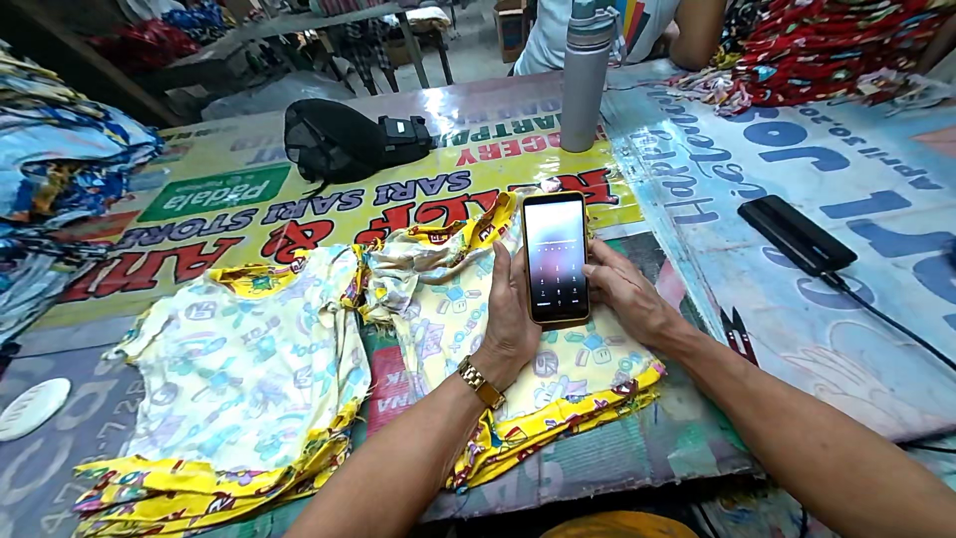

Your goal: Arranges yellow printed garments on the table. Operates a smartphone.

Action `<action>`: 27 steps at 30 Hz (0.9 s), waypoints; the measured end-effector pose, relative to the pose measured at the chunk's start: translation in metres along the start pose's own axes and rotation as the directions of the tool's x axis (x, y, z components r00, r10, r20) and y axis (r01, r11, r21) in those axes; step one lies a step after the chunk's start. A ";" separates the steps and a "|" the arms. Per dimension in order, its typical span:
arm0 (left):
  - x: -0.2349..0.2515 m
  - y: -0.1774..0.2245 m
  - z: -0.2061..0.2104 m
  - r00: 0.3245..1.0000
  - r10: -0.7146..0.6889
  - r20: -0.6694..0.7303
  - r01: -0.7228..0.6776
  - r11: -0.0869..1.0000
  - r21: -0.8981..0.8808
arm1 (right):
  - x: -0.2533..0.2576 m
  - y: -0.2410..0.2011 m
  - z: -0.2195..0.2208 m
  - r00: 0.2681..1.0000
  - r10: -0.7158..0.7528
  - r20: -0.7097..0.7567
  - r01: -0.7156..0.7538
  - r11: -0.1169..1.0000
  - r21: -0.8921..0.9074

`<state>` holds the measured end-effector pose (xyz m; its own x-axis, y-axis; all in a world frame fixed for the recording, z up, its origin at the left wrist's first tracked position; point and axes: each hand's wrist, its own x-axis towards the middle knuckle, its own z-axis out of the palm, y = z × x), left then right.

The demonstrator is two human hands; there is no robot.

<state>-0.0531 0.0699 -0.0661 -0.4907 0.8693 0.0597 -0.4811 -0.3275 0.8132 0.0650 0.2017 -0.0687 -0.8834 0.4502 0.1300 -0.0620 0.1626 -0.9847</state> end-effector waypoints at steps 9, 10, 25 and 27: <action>0.000 -0.001 0.000 0.999 -0.004 -0.041 0.004 1.000 0.008 | 0.000 -0.002 0.001 1.000 -0.013 -0.009 0.013 0.999 -0.033; 0.000 -0.001 0.000 0.999 -0.006 -0.050 0.007 1.000 0.012 | 0.000 -0.002 0.001 1.000 -0.020 -0.007 0.020 0.999 -0.044; -0.006 -0.007 0.005 0.995 0.052 0.082 -0.070 0.972 0.226 | -0.002 -0.009 0.020 0.979 0.017 -0.202 -0.011 0.999 0.033; -0.006 -0.008 0.006 0.994 0.073 0.084 -0.092 0.961 0.261 | -0.002 -0.010 0.022 0.974 0.027 -0.225 -0.023 0.999 0.022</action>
<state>-0.0421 0.0694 -0.0701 -0.4614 0.8713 0.1672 -0.2271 -0.2982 0.9271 0.0574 0.1801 -0.0618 -0.7574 0.6408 0.1257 -0.0518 0.1329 -0.9898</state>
